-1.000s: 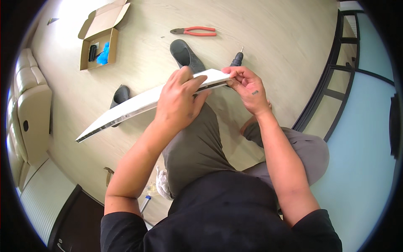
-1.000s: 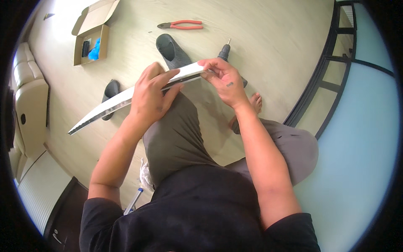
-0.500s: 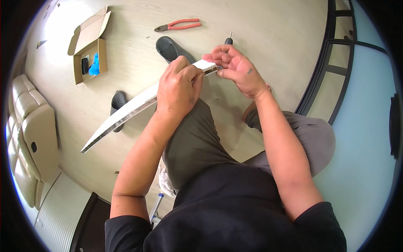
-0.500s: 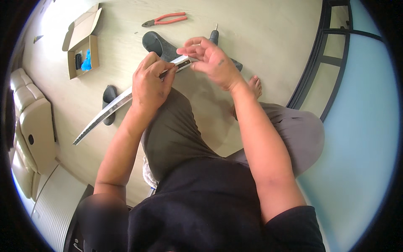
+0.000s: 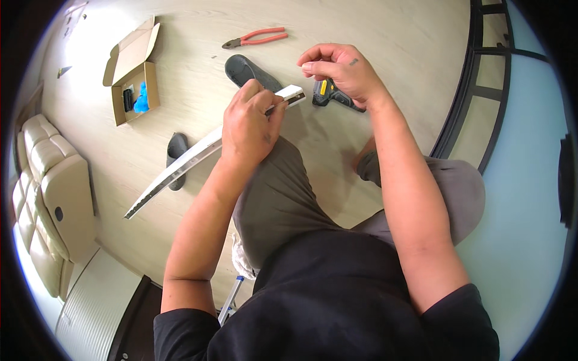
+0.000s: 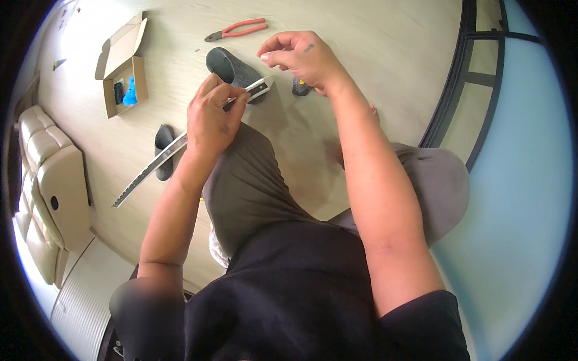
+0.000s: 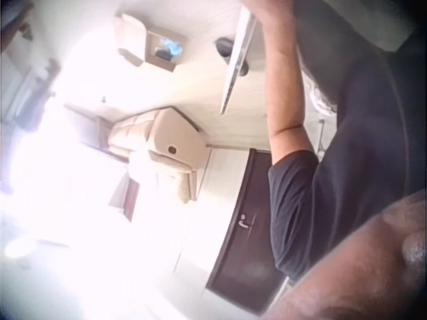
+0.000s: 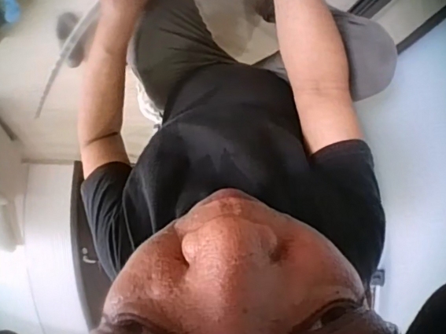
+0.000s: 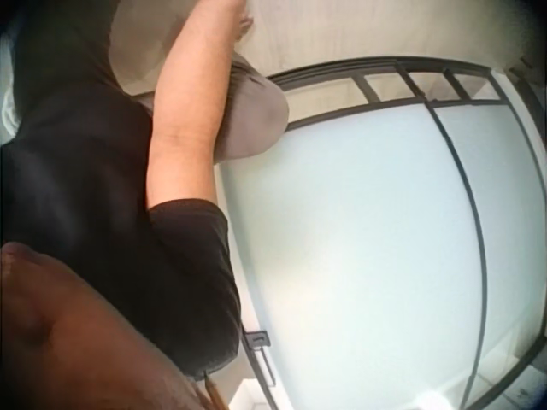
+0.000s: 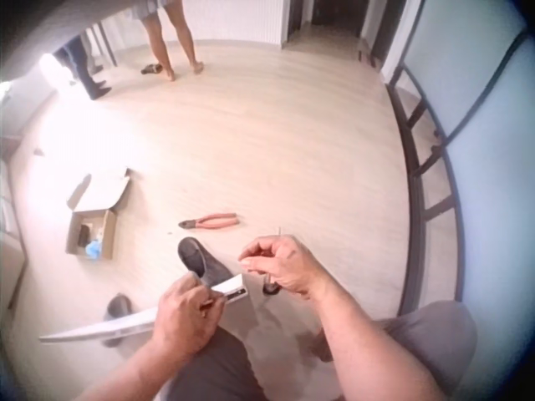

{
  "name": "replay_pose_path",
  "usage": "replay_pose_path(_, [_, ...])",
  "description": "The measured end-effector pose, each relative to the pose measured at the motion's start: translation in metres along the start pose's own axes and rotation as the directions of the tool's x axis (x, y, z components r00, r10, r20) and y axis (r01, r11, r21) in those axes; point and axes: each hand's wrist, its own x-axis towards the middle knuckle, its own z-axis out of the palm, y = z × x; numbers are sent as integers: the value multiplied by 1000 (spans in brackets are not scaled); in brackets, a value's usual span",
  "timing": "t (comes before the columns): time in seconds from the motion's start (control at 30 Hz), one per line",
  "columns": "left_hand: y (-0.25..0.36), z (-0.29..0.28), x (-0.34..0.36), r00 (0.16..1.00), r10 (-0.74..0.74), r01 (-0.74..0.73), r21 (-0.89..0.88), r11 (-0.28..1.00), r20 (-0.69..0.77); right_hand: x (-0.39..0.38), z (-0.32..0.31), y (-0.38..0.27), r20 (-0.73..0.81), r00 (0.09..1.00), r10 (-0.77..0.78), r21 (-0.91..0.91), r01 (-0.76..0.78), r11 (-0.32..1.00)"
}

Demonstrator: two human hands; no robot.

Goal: The person uses a drill to make holes in a curved metal rail attached to a white panel, then picks up a bag of screws and a screwdriver to begin fastening the rail.

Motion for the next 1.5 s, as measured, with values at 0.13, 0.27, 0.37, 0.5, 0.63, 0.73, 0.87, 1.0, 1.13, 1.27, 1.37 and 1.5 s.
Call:
replay_pose_path(0.13, [-3, 1, -2, 999, 37, -37, 16, 999, -19, 8, -15, -18, 72, 995, 72, -86, -66, 994])
replay_pose_path(0.27, [-4, 0, -2, 999, 35, -35, 37, 999, -8, 19, -14, -36, 330, 923, 198, -265, -110, 958])
replay_pose_path(0.37, [-2, 1, -2, 1000, 10, -10, 22, 1000, 9, 22, -11, -40, 473, 850, 233, -365, -52, 930])
replay_pose_path(0.5, [-6, 1, -3, 1000, 10, -10, 8, 1000, -1, 19, 1, -40, 447, 853, 269, -489, -19, 872])
replay_pose_path(0.63, [-5, 3, -2, 999, 43, -42, 9, 999, -15, 9, -4, -8, 400, 908, 122, -384, 45, 922])
replay_pose_path(0.73, [-6, 4, -4, 998, 60, -60, 18, 998, -23, 3, 2, 4, 372, 927, 48, -347, 91, 934])
replay_pose_path(0.87, [-7, 5, -5, 997, 69, -69, 14, 998, -28, 1, 2, 3, 382, 922, 64, -293, 55, 954])
replay_pose_path(1.0, [-6, 4, -3, 998, 55, -55, -2, 999, -22, 1, 0, 6, 372, 925, 76, -299, 41, 953])
replay_pose_path(1.13, [-7, 4, -3, 999, 47, -47, -3, 999, -27, 6, -5, 11, 389, 917, 92, -313, 37, 949])
replay_pose_path(1.27, [-9, 5, -3, 998, 50, -51, -7, 999, -26, -1, 4, 7, 328, 944, 42, -295, 60, 954])
replay_pose_path(1.37, [-8, 4, -2, 997, 66, -67, -17, 998, -28, -5, 12, 14, 253, 967, -10, -302, 89, 949])
replay_pose_path(1.5, [-9, 2, -1, 998, 64, -65, -33, 997, -20, -10, 20, 15, 198, 980, -26, -312, 88, 946])
